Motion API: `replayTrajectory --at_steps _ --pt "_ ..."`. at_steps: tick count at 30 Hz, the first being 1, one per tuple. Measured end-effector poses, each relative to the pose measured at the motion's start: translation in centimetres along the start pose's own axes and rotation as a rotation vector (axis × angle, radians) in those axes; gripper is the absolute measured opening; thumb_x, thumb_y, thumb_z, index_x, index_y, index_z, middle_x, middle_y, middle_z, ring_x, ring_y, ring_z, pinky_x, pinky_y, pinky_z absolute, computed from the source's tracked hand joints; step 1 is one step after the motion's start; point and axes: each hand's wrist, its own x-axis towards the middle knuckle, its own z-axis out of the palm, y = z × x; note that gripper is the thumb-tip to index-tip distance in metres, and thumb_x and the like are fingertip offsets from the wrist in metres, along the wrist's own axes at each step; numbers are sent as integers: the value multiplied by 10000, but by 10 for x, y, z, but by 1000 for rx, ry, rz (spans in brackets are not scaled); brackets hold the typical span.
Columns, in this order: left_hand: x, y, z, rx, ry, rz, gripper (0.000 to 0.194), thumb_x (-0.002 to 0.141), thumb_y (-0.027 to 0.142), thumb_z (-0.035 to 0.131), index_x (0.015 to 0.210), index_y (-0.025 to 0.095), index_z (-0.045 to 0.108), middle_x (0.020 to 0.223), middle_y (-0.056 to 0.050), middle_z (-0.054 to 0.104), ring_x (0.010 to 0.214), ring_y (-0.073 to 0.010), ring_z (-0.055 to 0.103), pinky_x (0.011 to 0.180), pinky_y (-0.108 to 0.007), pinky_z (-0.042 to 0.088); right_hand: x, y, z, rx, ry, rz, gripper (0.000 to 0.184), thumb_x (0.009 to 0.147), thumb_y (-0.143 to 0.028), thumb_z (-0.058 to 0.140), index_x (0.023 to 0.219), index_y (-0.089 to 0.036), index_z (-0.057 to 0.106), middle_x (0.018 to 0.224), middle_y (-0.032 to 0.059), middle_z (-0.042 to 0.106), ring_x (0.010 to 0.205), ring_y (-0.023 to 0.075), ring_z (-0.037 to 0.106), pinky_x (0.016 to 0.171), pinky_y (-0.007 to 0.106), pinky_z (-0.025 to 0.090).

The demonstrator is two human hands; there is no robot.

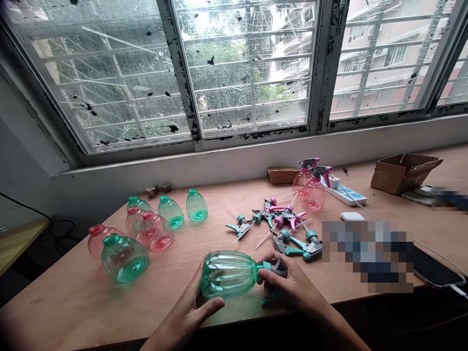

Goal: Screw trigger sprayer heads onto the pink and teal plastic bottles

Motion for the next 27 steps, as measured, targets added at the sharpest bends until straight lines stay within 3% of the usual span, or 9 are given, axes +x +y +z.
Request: replayTrajectory --at_steps 3,10,16,20,27 --pt "1 0 -1 8 -8 16 989 865 449 704 1590 235 66 1680 -86 120 1534 -322 99 1253 -493 81 1 0 0 -16 13 3 390 818 -507 737 969 -176 599 610 -13 693 573 170 637 578 285 523" --pt "1 1 1 56 -20 72 1019 881 295 687 1578 302 -57 1689 -16 51 1543 -257 72 1255 -466 33 1 -2 0 -26 15 4 398 805 -524 743 950 -176 615 613 -11 688 570 171 638 566 278 526" --pt "1 -1 2 38 -18 31 1092 823 358 757 1587 248 -16 1683 -84 82 1538 -307 82 1248 -500 49 2 2 -2 -37 -12 2 379 821 -500 737 958 -169 614 612 -11 692 565 161 632 564 261 511" --pt "1 1 0 53 -16 21 983 881 438 678 1590 221 33 1681 -90 98 1541 -296 56 1251 -482 43 2 3 -2 -40 -11 4 375 822 -493 738 956 -166 613 604 -11 692 560 160 628 567 260 502" --pt "1 6 1 64 2 41 960 888 331 674 1583 303 12 1685 -29 93 1540 -273 83 1253 -468 56 2 4 -3 -30 -7 2 369 837 -475 736 980 -163 602 635 -4 700 577 155 630 575 259 509"
